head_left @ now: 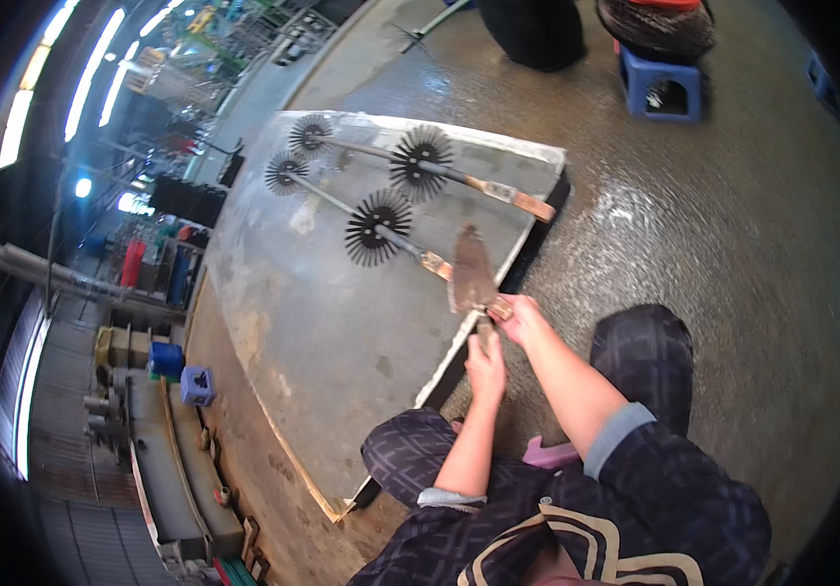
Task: The person sits on a stool and uses a scraper to remove residue from several brush tools laid on a metal sheet. The person repeatedly scrapes the brush heads and handles, then places the tools back on the sheet.
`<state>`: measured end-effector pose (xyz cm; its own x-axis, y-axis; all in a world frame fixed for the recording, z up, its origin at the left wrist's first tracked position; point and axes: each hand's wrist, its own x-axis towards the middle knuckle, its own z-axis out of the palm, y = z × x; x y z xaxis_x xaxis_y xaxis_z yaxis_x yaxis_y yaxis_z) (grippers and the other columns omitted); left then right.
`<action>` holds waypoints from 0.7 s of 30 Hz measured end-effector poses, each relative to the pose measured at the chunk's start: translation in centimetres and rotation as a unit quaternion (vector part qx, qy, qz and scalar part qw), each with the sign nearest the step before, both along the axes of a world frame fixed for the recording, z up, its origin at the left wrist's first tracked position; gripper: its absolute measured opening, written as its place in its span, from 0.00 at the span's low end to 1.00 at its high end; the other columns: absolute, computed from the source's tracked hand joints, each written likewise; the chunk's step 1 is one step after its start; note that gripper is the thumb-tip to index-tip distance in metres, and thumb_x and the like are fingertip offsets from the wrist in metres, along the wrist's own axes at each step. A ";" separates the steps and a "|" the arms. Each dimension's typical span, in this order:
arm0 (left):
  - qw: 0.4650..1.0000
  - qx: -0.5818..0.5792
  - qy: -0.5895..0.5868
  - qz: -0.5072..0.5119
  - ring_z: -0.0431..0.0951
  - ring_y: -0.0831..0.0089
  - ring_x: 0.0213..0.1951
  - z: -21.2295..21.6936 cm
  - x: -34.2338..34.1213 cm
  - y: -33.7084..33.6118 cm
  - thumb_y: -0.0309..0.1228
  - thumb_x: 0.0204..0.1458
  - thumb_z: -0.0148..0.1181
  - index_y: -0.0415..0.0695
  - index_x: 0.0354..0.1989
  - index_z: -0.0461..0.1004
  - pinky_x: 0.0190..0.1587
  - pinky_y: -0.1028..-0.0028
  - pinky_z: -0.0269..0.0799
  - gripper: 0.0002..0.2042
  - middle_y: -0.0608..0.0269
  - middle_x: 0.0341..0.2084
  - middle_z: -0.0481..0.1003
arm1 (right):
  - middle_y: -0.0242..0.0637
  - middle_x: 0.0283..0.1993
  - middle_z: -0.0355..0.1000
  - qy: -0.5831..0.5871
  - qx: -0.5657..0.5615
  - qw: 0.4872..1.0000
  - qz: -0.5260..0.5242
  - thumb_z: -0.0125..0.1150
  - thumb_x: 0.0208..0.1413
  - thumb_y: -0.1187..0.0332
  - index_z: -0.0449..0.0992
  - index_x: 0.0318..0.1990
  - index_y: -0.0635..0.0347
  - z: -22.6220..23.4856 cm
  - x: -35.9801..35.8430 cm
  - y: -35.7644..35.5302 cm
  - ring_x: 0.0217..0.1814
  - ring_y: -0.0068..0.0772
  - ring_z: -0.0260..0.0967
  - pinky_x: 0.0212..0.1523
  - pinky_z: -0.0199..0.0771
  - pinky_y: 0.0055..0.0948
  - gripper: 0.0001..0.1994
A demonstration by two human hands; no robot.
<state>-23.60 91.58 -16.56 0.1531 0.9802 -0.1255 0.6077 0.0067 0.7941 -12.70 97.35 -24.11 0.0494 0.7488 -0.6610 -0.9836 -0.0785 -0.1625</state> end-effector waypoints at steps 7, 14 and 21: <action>0.998 -0.053 -0.008 0.013 0.73 0.45 0.30 1.4 0.3 0.5 0.42 0.53 0.47 0.41 0.36 0.62 0.31 0.56 0.66 0.15 0.42 0.22 0.72 | 0.43 0.33 0.71 -0.024 0.013 0.999 0.022 0.37 0.55 0.71 0.68 0.42 0.67 1.1 0.7 0.0 0.28 0.33 0.68 0.25 0.66 0.25 0.13; 0.998 -0.038 -0.050 0.029 0.69 0.72 0.12 -0.3 -0.1 0.8 0.40 0.54 0.48 0.42 0.35 0.63 0.17 0.70 0.64 0.13 0.60 0.10 0.67 | 0.43 0.34 0.71 -0.023 0.023 0.999 0.035 0.37 0.56 0.68 0.67 0.42 0.65 0.2 0.7 0.0 0.30 0.35 0.68 0.28 0.65 0.27 0.13; 0.995 -0.083 -0.042 0.044 0.75 0.51 0.25 0.8 0.6 0.5 0.42 0.53 0.49 0.40 0.33 0.63 0.29 0.58 0.66 0.15 0.48 0.17 0.71 | 0.44 0.38 0.70 0.036 -0.001 0.999 -0.013 0.36 0.59 0.60 0.65 0.44 0.66 0.0 1.4 -0.3 0.35 0.39 0.67 0.33 0.65 0.30 0.18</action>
